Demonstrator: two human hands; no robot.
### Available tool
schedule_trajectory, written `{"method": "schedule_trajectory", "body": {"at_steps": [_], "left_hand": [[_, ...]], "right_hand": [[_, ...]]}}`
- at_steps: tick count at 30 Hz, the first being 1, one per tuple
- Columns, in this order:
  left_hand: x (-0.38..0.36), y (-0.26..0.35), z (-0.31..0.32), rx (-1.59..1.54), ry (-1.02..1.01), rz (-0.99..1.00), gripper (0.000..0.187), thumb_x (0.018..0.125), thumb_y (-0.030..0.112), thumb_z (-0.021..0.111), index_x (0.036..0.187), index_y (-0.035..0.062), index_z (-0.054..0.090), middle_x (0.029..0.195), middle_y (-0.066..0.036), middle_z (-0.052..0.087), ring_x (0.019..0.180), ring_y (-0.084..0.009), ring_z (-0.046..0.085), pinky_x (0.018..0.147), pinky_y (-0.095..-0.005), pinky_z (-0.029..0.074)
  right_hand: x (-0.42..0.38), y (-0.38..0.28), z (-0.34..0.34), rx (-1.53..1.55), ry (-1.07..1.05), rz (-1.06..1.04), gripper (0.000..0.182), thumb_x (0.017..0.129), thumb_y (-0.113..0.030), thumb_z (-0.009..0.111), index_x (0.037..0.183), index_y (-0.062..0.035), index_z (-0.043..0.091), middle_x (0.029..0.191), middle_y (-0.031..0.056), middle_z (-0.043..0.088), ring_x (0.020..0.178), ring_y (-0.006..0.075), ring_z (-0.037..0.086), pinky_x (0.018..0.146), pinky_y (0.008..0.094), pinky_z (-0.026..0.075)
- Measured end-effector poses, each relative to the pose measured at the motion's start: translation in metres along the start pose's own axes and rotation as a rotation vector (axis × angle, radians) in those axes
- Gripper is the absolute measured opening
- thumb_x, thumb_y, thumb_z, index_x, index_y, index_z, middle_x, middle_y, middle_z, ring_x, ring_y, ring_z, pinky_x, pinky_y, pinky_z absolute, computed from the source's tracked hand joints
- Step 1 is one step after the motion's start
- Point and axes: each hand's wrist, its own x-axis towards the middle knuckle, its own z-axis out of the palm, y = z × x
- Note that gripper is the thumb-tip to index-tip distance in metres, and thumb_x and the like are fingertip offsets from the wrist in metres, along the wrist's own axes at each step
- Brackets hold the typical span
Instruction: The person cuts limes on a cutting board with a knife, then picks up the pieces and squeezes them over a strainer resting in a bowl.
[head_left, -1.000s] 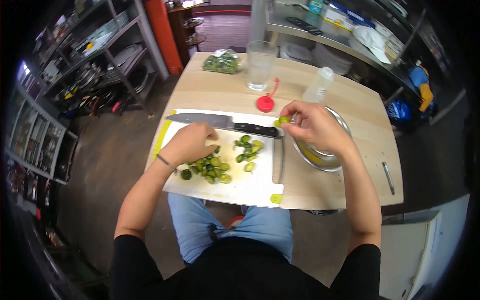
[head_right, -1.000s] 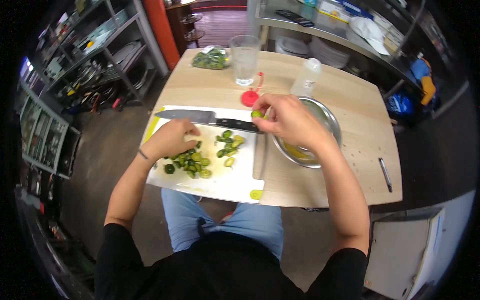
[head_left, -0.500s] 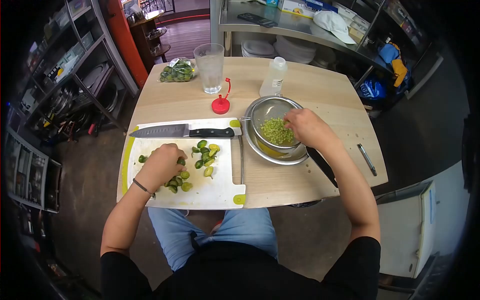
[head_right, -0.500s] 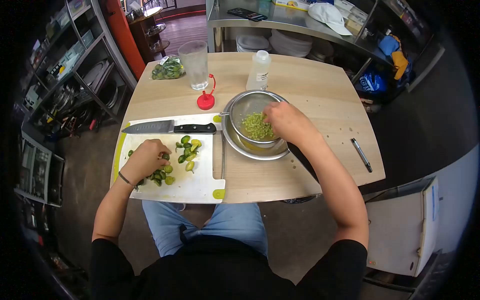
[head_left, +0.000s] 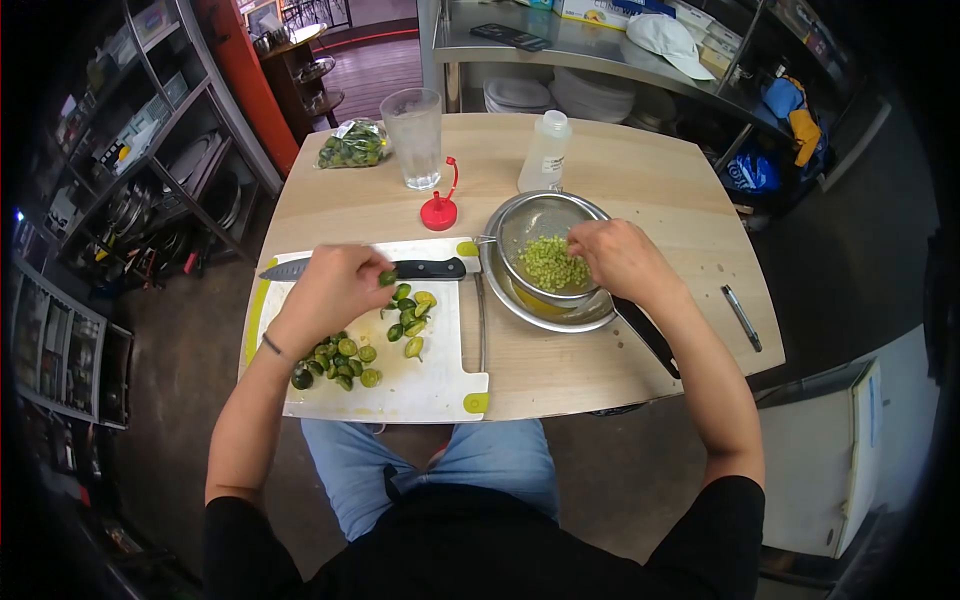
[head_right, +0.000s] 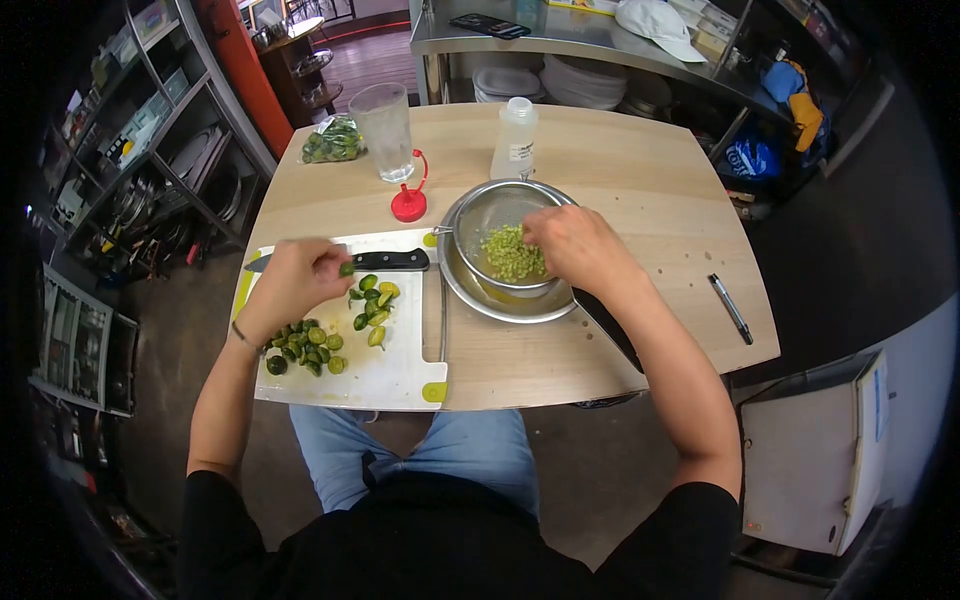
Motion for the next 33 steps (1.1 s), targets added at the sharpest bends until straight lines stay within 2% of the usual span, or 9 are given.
{"method": "schedule_trajectory", "body": {"at_steps": [2,4,7,10,12,13,17,25,33], "left_hand": [[0.023,0.019,0.004,-0.032,0.020,0.167,0.024,0.075,0.010,0.078,0.093,-0.0025,0.070,0.074,-0.012,0.067,0.067,-0.0212,0.064,0.067,-0.0306,0.053],[0.048,0.037,0.022,-0.145,0.064,0.369,0.027,0.076,0.010,0.077,0.099,-0.0015,0.070,0.075,-0.013,0.067,0.067,-0.0218,0.065,0.068,-0.0312,0.053],[0.079,0.076,0.040,-0.075,-0.015,0.443,0.027,0.077,0.010,0.076,0.101,-0.0012,0.071,0.079,-0.015,0.068,0.070,-0.0223,0.066,0.071,-0.0318,0.054],[0.104,0.088,0.074,-0.088,-0.086,0.430,0.026,0.077,0.010,0.075,0.100,-0.0014,0.072,0.085,-0.018,0.070,0.078,-0.0273,0.069,0.075,-0.0356,0.055],[0.113,0.090,0.090,-0.001,-0.071,0.537,0.022,0.079,0.010,0.073,0.097,-0.0025,0.073,0.091,-0.021,0.070,0.085,-0.0337,0.069,0.079,-0.0392,0.055],[0.114,0.092,0.094,0.033,-0.112,0.536,0.021,0.081,0.008,0.072,0.098,-0.0032,0.072,0.094,-0.021,0.070,0.089,-0.0380,0.067,0.081,-0.0424,0.054],[0.117,0.089,0.113,0.107,-0.094,0.565,0.021,0.081,0.006,0.070,0.100,-0.0028,0.072,0.095,-0.021,0.070,0.090,-0.0377,0.067,0.081,-0.0423,0.054],[0.122,0.083,0.119,0.156,-0.143,0.504,0.020,0.074,-0.004,0.068,0.094,-0.0035,0.071,0.094,-0.020,0.070,0.090,-0.0371,0.067,0.082,-0.0421,0.054],[0.120,0.081,0.115,0.095,-0.075,0.518,0.015,0.078,-0.001,0.067,0.092,-0.0009,0.072,0.084,-0.018,0.070,0.083,-0.0366,0.068,0.074,-0.0432,0.055]], "right_hand": [[0.001,-0.004,-0.001,0.035,-0.002,0.094,0.010,0.084,-0.005,0.064,0.092,-0.0024,0.069,0.085,0.0162,0.070,0.081,0.0366,0.066,0.072,0.0457,0.053],[0.000,-0.002,0.001,0.053,0.050,0.042,0.011,0.085,-0.006,0.064,0.094,-0.0028,0.069,0.085,0.0166,0.070,0.081,0.0367,0.067,0.073,0.0457,0.053],[-0.002,-0.004,-0.003,0.043,0.063,0.030,0.012,0.086,-0.009,0.064,0.095,-0.0034,0.069,0.083,0.0174,0.070,0.080,0.0368,0.067,0.073,0.0459,0.053],[-0.004,-0.004,-0.011,-0.009,-0.011,0.085,0.011,0.086,-0.010,0.065,0.094,-0.0036,0.069,0.079,0.0183,0.068,0.077,0.0371,0.066,0.072,0.0468,0.052],[-0.005,-0.003,-0.013,-0.032,-0.047,0.103,0.011,0.086,-0.010,0.065,0.094,-0.0036,0.068,0.076,0.0187,0.067,0.076,0.0374,0.066,0.071,0.0474,0.052],[-0.006,-0.002,-0.013,-0.033,-0.059,0.106,0.010,0.086,-0.011,0.066,0.093,-0.0036,0.068,0.075,0.0188,0.067,0.075,0.0378,0.065,0.070,0.0480,0.051],[-0.009,0.001,-0.009,-0.032,-0.024,0.069,0.015,0.086,-0.017,0.069,0.084,-0.0021,0.065,0.068,0.0192,0.065,0.071,0.0369,0.066,0.065,0.0463,0.053],[-0.010,0.001,-0.003,-0.020,0.007,0.074,0.014,0.086,-0.018,0.069,0.085,-0.0034,0.066,0.071,0.0189,0.066,0.074,0.0365,0.067,0.066,0.0467,0.053],[-0.008,-0.002,-0.011,-0.033,-0.063,0.117,0.016,0.087,-0.019,0.069,0.086,-0.0034,0.066,0.072,0.0183,0.066,0.075,0.0370,0.067,0.066,0.0470,0.053]]}}
